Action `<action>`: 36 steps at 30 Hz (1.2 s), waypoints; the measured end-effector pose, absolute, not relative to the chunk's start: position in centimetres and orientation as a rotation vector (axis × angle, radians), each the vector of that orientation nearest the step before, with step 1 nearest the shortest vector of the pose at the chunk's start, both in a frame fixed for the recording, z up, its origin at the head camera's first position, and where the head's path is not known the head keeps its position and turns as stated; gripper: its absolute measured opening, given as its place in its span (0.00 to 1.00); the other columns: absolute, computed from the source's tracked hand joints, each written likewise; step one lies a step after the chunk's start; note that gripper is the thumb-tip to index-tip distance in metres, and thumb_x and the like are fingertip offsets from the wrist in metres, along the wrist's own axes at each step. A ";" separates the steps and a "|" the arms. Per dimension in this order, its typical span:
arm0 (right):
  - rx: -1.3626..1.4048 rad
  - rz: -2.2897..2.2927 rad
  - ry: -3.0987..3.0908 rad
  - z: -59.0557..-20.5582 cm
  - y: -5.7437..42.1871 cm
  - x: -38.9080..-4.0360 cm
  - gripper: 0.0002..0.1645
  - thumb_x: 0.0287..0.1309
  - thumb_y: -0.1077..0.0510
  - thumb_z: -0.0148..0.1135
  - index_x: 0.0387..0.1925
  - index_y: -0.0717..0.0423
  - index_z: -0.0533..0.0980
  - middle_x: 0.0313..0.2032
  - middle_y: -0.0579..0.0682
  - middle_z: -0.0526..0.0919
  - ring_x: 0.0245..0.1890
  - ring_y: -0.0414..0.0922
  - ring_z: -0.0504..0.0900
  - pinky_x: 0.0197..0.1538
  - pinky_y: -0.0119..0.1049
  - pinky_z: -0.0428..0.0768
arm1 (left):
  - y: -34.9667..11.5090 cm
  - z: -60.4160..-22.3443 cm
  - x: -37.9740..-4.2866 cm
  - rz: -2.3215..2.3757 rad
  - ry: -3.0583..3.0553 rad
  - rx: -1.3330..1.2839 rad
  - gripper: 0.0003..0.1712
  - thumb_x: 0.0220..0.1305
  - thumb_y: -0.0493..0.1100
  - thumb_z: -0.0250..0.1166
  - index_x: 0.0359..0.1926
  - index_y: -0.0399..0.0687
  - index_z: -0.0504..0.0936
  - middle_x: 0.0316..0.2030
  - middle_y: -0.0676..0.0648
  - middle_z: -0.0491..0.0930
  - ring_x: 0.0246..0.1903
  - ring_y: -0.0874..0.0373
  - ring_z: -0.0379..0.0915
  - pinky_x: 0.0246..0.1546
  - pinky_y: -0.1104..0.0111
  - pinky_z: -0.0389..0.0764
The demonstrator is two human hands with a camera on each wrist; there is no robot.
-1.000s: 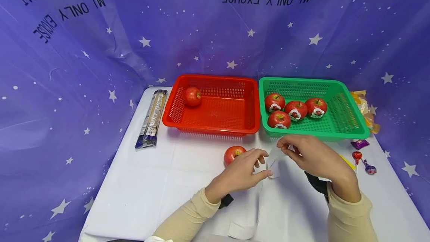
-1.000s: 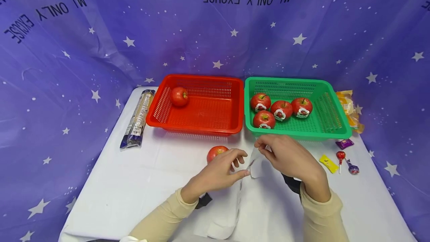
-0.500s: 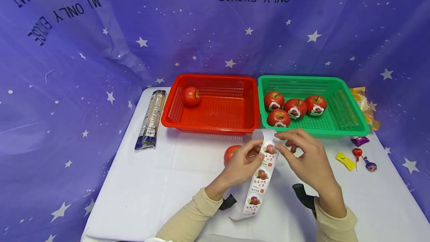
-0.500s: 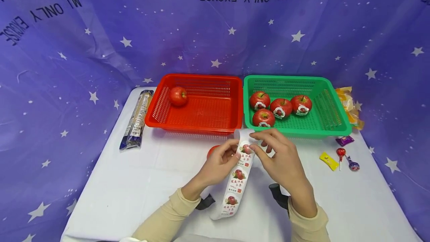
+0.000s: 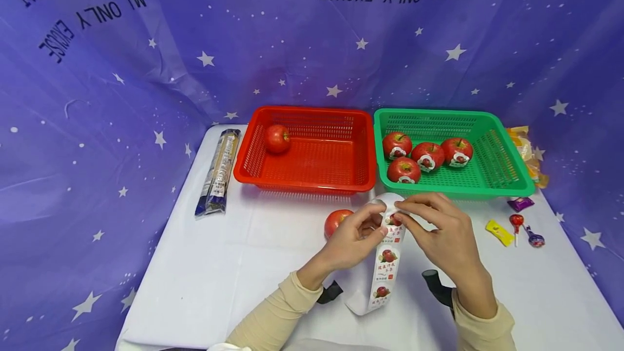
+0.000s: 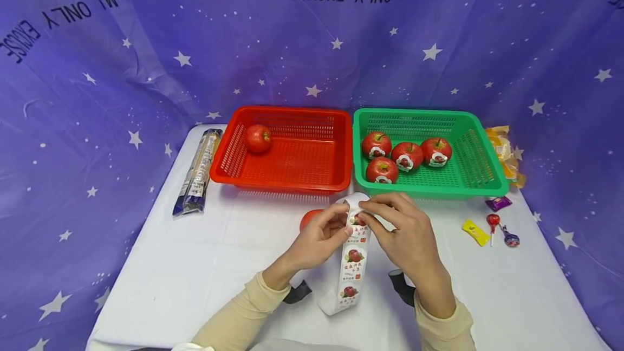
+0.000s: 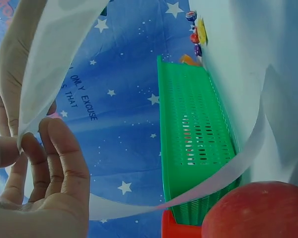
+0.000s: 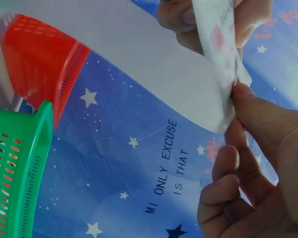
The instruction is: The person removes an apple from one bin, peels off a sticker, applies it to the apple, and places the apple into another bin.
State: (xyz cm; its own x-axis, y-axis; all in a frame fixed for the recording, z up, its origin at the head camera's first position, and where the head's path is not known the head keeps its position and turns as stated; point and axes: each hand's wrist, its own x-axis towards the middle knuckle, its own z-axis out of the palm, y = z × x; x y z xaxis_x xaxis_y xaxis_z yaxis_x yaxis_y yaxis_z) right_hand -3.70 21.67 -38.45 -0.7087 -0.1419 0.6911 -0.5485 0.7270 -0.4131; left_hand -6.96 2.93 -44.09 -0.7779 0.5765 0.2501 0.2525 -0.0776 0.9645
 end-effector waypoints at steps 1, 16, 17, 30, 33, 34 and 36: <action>0.522 0.827 -2.265 -38.5 21.7 -3.8 0.20 0.31 0.64 0.80 0.34 0.49 0.87 0.35 0.43 0.85 0.38 0.37 0.78 0.29 0.19 0.71 | 2.9 -44.1 -7.0 1.938 1.953 0.906 0.20 0.66 0.34 0.58 0.58 0.44 0.71 0.40 0.39 0.74 0.36 0.67 0.73 0.44 0.74 0.80; 0.521 0.907 -2.263 -38.5 21.5 -3.7 0.18 0.33 0.65 0.79 0.31 0.47 0.87 0.34 0.42 0.85 0.33 0.33 0.76 0.30 0.21 0.69 | 2.7 -43.8 -7.1 1.917 1.978 0.936 0.19 0.66 0.35 0.59 0.58 0.46 0.72 0.39 0.40 0.75 0.36 0.66 0.73 0.43 0.72 0.80; 0.518 0.913 -2.281 -38.4 21.5 -3.7 0.18 0.34 0.65 0.79 0.32 0.47 0.86 0.34 0.41 0.85 0.32 0.33 0.75 0.30 0.21 0.69 | 2.7 -43.7 -7.1 1.909 1.992 0.945 0.19 0.66 0.35 0.59 0.58 0.46 0.72 0.39 0.40 0.76 0.37 0.65 0.73 0.44 0.72 0.80; 0.533 0.811 -2.344 -38.3 21.5 -3.7 0.13 0.38 0.63 0.77 0.28 0.44 0.84 0.32 0.38 0.83 0.35 0.34 0.75 0.28 0.22 0.68 | 2.6 -43.4 -7.4 1.950 1.994 0.985 0.12 0.69 0.38 0.58 0.50 0.41 0.77 0.46 0.44 0.77 0.47 0.63 0.75 0.48 0.72 0.81; 0.577 0.804 -2.286 -38.5 21.5 -3.9 0.14 0.34 0.64 0.77 0.27 0.46 0.85 0.31 0.39 0.84 0.36 0.37 0.77 0.34 0.22 0.71 | 2.7 -43.0 -7.4 2.001 2.009 0.935 0.12 0.69 0.41 0.58 0.46 0.39 0.81 0.45 0.44 0.79 0.46 0.63 0.76 0.47 0.71 0.81; 0.591 0.809 -2.271 -38.6 21.5 -3.9 0.13 0.34 0.64 0.76 0.27 0.46 0.86 0.30 0.40 0.84 0.35 0.38 0.77 0.36 0.22 0.71 | 2.7 -42.9 -7.5 2.007 2.026 0.913 0.12 0.69 0.42 0.59 0.45 0.39 0.83 0.44 0.45 0.80 0.44 0.63 0.77 0.46 0.71 0.82; 0.620 0.816 -2.261 -38.6 21.5 -3.9 0.10 0.37 0.63 0.75 0.27 0.48 0.86 0.30 0.40 0.84 0.35 0.38 0.76 0.40 0.24 0.71 | 2.9 -42.6 -7.6 2.008 2.072 0.844 0.13 0.68 0.45 0.60 0.42 0.41 0.85 0.40 0.46 0.83 0.38 0.66 0.79 0.41 0.72 0.82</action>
State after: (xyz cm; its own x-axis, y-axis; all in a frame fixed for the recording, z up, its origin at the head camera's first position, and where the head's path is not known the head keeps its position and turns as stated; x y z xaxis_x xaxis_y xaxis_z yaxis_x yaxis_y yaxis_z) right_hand -3.91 21.48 -38.64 -0.6790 -0.2062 0.7046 -0.6087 0.6946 -0.3833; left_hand -7.58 2.88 -42.64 -0.8338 0.4756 0.2804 0.2952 -0.0451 0.9544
